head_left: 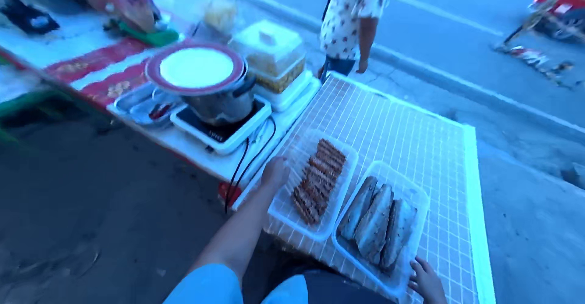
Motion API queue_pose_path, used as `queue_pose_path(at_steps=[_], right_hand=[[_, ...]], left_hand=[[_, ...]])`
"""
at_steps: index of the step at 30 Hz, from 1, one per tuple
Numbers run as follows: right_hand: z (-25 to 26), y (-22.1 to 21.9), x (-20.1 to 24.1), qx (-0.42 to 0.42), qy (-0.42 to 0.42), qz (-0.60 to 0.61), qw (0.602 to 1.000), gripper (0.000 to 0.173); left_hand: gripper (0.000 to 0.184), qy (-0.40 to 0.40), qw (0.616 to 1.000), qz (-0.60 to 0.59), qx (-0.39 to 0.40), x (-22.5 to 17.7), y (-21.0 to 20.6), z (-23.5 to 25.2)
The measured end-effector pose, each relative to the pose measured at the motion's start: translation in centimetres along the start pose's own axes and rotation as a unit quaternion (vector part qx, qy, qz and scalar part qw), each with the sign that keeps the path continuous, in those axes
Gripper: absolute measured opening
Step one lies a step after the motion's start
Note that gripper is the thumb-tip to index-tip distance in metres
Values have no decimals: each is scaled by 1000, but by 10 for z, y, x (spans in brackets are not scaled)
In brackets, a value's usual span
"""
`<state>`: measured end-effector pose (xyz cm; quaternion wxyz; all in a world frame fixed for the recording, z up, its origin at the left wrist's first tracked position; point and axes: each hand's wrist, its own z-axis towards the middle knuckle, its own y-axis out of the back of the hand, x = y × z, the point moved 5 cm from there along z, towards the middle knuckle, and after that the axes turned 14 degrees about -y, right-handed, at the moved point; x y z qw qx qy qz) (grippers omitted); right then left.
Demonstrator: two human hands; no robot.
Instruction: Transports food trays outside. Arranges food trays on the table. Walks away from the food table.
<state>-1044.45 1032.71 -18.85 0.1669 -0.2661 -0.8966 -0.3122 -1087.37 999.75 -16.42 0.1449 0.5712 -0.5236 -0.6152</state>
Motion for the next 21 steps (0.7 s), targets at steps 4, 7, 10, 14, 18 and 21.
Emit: queue_pose_path(at_steps=[4, 7, 10, 14, 18, 21], right_hand=[[8, 12, 6, -41, 38, 14, 998, 48], [11, 19, 12, -60, 54, 18, 997, 46], [12, 18, 17, -72, 54, 16, 996, 45], [15, 12, 17, -75, 62, -15, 995, 45], [18, 13, 14, -72, 77, -68, 992, 48], [21, 17, 3, -82, 52, -71, 993, 46]], left_hand=[[40, -234, 948, 192, 102, -32, -13, -22], [57, -337, 892, 248, 173, -29, -28, -39], [91, -338, 881, 260, 207, -13, -37, -39], [94, -336, 878, 280, 195, -12, -52, -29], [79, -356, 881, 270, 157, -7, -59, -21], [74, -353, 880, 277, 158, -6, -60, -17]])
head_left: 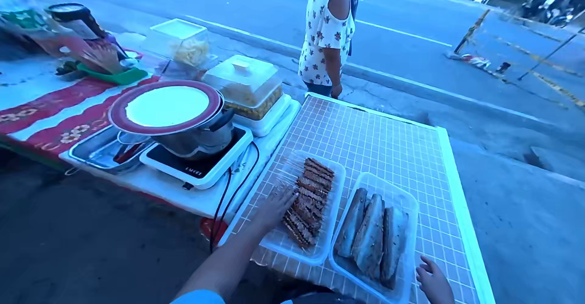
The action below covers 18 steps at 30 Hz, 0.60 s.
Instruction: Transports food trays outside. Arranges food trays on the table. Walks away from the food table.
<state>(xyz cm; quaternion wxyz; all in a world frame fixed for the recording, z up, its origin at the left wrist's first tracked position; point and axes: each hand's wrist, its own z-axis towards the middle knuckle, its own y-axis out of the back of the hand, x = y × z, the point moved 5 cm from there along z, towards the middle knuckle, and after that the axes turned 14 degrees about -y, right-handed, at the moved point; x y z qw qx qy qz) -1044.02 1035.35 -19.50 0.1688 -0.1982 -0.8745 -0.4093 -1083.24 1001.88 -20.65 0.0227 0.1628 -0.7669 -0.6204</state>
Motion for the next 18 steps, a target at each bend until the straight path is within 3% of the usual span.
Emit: queue_pose_path(at_steps=[7, 12, 18], right_hand=[[13, 13, -30, 14, -24, -2, 1000, 44], [41, 27, -30, 26, -23, 24, 999, 43], [65, 33, -3, 57, 25, 5, 998, 41]], left_hand=[[77, 14, 1000, -12, 24, -2, -1, -7], [108, 81, 990, -61, 99, -19, 15, -20], [88, 159, 973, -88, 145, -30, 29, -34]])
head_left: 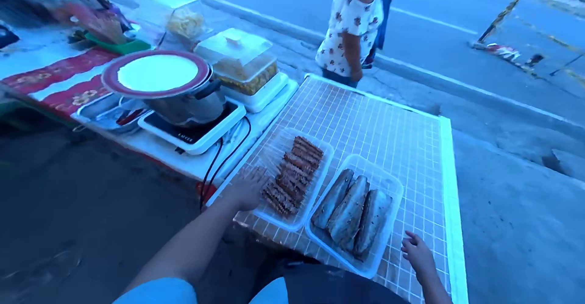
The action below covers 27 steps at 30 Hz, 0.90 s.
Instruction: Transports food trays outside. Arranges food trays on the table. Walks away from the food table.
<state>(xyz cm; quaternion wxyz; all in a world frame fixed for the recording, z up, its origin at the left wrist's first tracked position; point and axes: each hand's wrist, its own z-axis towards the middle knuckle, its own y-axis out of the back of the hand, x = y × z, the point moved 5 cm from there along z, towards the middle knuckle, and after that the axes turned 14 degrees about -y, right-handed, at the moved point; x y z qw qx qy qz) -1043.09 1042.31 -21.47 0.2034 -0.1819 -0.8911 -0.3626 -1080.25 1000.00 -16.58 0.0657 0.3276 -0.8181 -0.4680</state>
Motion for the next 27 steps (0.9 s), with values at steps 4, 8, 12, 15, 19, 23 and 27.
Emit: queue_pose_path(at_steps=[4, 8, 12, 15, 19, 23, 27], right_hand=[[2, 8, 22, 15, 48, -5, 999, 42], [-14, 9, 43, 22, 69, 11, 997, 43], [-34, -9, 75, 19, 107, 17, 994, 40], [-61, -44, 117, 34, 162, -11, 986, 38], [-98, -120, 182, 81, 265, -124, 953, 35], [-135, -206, 246, 118, 357, -229, 898, 27], [-136, -291, 290, 140, 360, -306, 870, 29]], left_hand=[[69, 21, 998, -21, -61, 5, -7, -3], [52, 63, 964, -95, -241, 30, -2, -23], [43, 167, 886, -281, -330, 72, 2, -39], [39, 159, 868, -368, -292, 89, 1, -35], [34, 131, 878, -390, -245, 99, 3, -20], [36, 126, 851, -451, -238, 103, -3, -6], [31, 135, 840, -472, -231, 101, -12, -3]])
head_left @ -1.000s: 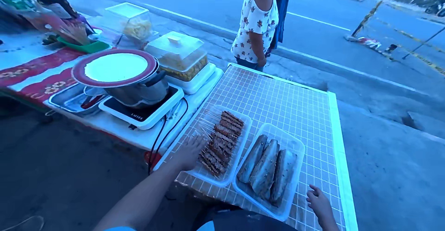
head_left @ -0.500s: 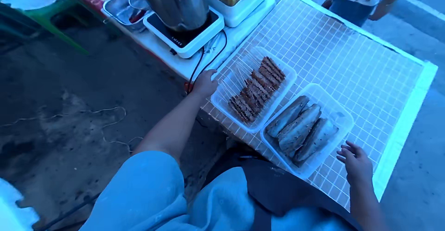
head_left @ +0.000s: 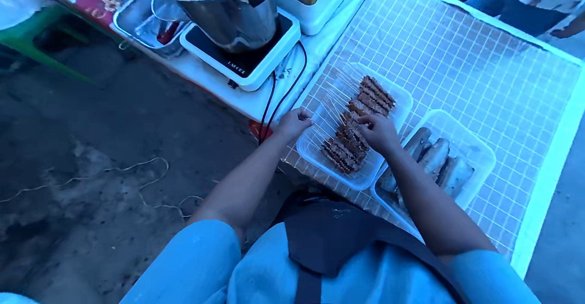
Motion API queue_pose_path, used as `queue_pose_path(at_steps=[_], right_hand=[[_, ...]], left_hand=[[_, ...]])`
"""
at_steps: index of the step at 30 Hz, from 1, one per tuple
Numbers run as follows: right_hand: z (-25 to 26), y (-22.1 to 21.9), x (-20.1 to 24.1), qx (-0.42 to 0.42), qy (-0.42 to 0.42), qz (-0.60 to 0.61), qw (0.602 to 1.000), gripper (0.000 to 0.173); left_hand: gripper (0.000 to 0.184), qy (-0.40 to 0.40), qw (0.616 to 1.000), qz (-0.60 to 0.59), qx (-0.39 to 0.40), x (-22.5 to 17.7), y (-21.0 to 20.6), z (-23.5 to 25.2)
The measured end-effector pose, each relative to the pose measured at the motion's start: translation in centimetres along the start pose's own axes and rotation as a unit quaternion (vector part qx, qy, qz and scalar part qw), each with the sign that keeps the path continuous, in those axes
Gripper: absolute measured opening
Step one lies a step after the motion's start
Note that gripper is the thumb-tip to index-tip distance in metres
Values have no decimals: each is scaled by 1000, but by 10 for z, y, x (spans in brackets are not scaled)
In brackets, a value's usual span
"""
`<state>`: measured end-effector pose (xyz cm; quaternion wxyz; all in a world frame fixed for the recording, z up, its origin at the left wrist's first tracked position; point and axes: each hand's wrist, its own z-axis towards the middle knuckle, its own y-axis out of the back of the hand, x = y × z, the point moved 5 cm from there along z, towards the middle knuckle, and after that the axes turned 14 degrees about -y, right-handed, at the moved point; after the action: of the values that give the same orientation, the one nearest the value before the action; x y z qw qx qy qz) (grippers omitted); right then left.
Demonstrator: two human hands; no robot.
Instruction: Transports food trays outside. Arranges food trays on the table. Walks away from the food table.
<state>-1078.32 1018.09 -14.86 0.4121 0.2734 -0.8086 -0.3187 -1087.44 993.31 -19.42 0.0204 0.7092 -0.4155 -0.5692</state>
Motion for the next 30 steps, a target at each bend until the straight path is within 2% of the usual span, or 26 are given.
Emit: queue_pose_path(at_steps=[5, 11, 16, 18, 21, 24, 27, 30], right_hand=[[39, -40, 46, 26, -5, -41, 999, 39], [41, -57, 60, 34, 14, -67, 997, 30], [35, -68, 63, 95, 88, -78, 989, 19], [40, -56, 59, 76, 69, -45, 994, 20], [48, -26, 44, 16, -11, -2, 1000, 23], [43, -15, 24, -11, -32, 36, 999, 25], [21, 4, -2, 1, -76, 58, 995, 33], [-13, 17, -31, -4, -115, 65, 991, 32]], left_hand=[[28, -1, 1000, 6, 22, 10, 5, -18], [22, 6, 998, -23, 57, 25, 7, -19], [30, -3, 997, 38, 72, 10, 18, 5], [31, -33, 997, 34, 55, -2, 20, 18], [35, -54, 998, 6, 42, -20, 14, 43], [50, -65, 997, -3, 43, -23, -2, 62], [66, -69, 996, -12, 52, -43, -12, 78], [63, -69, 997, 3, 34, -51, -15, 87]])
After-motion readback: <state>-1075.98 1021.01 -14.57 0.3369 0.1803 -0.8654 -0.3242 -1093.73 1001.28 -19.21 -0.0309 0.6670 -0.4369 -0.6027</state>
